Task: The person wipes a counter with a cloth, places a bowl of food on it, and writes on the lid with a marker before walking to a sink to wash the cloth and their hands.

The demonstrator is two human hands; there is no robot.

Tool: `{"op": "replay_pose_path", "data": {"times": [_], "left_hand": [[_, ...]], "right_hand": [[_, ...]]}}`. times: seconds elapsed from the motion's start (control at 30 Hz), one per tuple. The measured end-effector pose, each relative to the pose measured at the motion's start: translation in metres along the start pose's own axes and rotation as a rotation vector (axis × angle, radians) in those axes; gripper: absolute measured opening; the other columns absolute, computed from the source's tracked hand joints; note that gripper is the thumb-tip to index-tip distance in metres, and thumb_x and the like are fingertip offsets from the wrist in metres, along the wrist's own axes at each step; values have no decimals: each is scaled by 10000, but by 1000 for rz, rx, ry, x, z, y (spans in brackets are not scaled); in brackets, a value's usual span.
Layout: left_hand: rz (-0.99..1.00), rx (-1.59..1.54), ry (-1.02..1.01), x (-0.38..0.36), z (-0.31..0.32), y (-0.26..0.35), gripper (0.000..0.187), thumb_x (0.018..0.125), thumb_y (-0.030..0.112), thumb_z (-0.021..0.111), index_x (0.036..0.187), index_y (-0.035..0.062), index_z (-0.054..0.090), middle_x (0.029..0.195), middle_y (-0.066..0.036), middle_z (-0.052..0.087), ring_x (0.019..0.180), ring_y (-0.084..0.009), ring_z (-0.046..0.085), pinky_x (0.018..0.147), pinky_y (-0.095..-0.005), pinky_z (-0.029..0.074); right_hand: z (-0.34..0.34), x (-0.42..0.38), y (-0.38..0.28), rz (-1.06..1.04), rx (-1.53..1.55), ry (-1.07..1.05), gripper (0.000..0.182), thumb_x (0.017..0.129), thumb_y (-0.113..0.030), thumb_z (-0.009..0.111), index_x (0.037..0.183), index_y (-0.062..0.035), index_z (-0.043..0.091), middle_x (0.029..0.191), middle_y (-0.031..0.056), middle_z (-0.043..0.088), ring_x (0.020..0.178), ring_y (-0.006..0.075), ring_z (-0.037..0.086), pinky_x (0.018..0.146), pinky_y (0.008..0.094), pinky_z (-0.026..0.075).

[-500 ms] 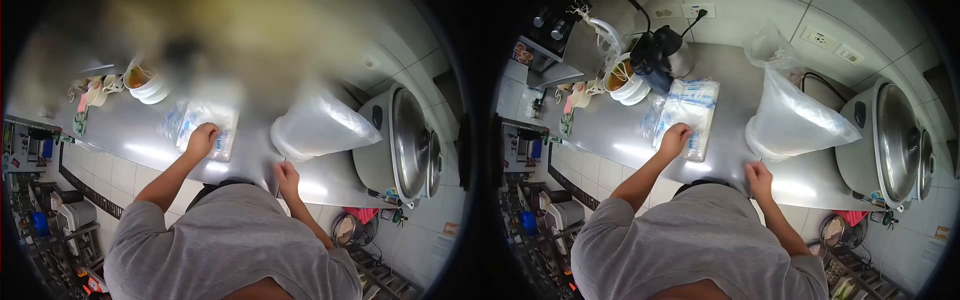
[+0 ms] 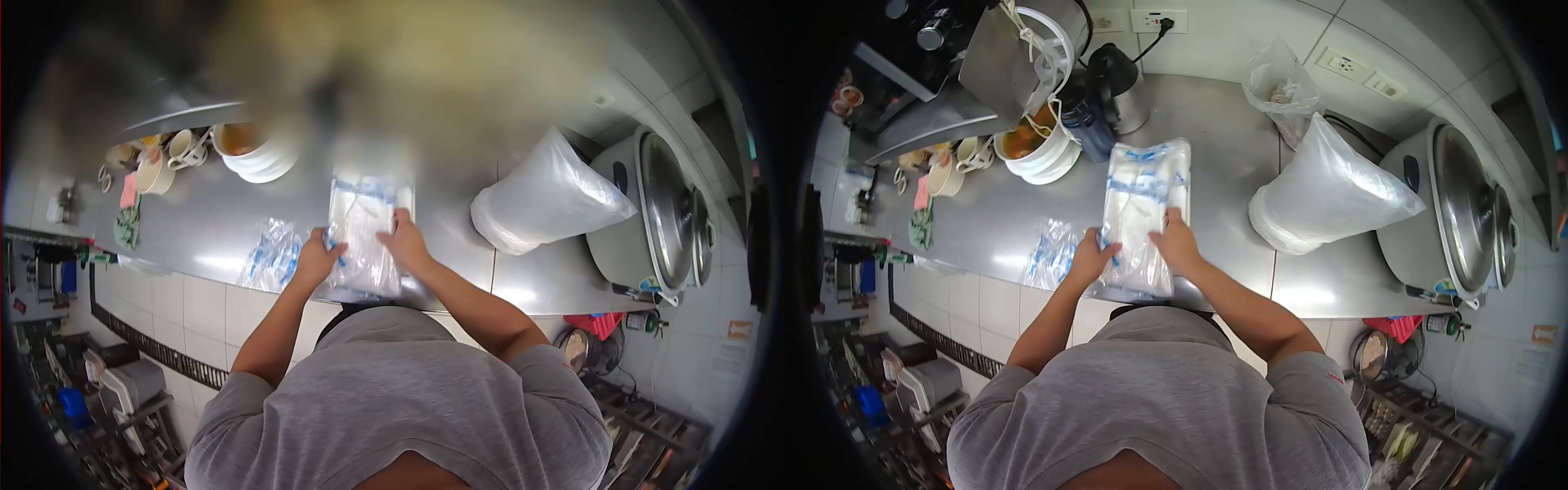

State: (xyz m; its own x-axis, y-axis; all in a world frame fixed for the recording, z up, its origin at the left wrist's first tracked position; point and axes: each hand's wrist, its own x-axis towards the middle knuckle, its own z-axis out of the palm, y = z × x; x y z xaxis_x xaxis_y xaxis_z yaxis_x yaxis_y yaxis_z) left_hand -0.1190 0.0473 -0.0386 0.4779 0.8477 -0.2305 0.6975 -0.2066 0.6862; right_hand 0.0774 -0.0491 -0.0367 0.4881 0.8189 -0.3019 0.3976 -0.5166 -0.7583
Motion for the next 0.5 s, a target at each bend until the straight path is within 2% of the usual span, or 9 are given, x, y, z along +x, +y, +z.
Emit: {"op": "replay_pose_path", "data": {"times": [0.07, 0.1, 0.2, 0.23, 0.27, 0.33, 0.4, 0.47, 0.5], "left_hand": [[-27, -46, -110, -6, -13, -18, 448, 779, 299, 685, 1045, -42, 565, 880, -250, 640, 839, -392, 631, 735, -423, 490], [-23, -25, -81, -5, -20, -29, 403, 788, 273, 674, 1016, -43, 572, 865, -248, 641, 823, -387, 634, 715, -425, 489], [-48, 89, 26, 10, -49, -64, 292, 843, 226, 597, 975, -35, 595, 840, -242, 640, 799, -406, 623, 690, -450, 479], [-16, 169, 197, 16, -62, -76, 260, 858, 220, 571, 951, -21, 598, 815, -245, 634, 780, -416, 615, 686, -456, 476], [-32, 129, 289, 19, -83, -72, 233, 866, 208, 564, 899, -21, 590, 783, -245, 627, 741, -406, 615, 654, -452, 472], [22, 55, 344, 32, -112, -89, 291, 872, 257, 588, 828, -31, 574, 698, -223, 611, 645, -377, 602, 574, -425, 444], [-4, -25, 285, 31, -135, -66, 381, 864, 340, 623, 756, -24, 585, 601, -161, 582, 532, -270, 551, 527, -358, 416], [-3, -279, 193, 19, -141, -43, 444, 842, 403, 655, 682, -5, 587, 538, -45, 519, 494, -127, 437, 487, -287, 364], [-32, -401, 173, 8, -142, -26, 441, 835, 405, 666, 676, 0, 591, 540, -4, 489, 510, -92, 404, 479, -269, 344]], "right_hand": [[-12, -25, 2, 17, 84, -26, 697, 733, -206, 751, 1303, -29, 390, 997, 148, 595, 803, 237, 617, 732, 349, 491], [-20, -36, 8, 17, 173, -77, 688, 729, -190, 753, 1301, -40, 401, 981, 118, 581, 762, 204, 605, 704, 333, 492], [-61, -60, 26, -43, 181, 259, 633, 731, -137, 740, 1290, -81, 449, 910, 54, 541, 684, 118, 542, 612, 269, 471], [-72, -64, 45, -39, 163, 359, 571, 746, -111, 715, 1264, -72, 478, 902, 51, 552, 674, 125, 539, 623, 272, 469], [-88, -75, 43, 55, 105, 416, 491, 768, -81, 681, 1226, -51, 507, 879, 46, 566, 672, 128, 539, 633, 268, 466], [-100, -93, 34, 155, 208, 470, 394, 802, -56, 636, 1179, -14, 528, 862, 46, 579, 693, 129, 546, 644, 266, 464], [-94, -101, 18, 78, 244, 502, 383, 817, -55, 621, 1185, -20, 521, 877, 42, 578, 713, 120, 545, 638, 256, 458], [-85, -102, 23, 10, 409, 579, 431, 824, -52, 615, 1231, -25, 477, 913, 42, 573, 739, 123, 545, 645, 246, 453], [-85, -102, 39, -4, 505, 702, 467, 820, -57, 625, 1252, -26, 451, 946, 54, 565, 754, 123, 542, 644, 237, 450]]}}
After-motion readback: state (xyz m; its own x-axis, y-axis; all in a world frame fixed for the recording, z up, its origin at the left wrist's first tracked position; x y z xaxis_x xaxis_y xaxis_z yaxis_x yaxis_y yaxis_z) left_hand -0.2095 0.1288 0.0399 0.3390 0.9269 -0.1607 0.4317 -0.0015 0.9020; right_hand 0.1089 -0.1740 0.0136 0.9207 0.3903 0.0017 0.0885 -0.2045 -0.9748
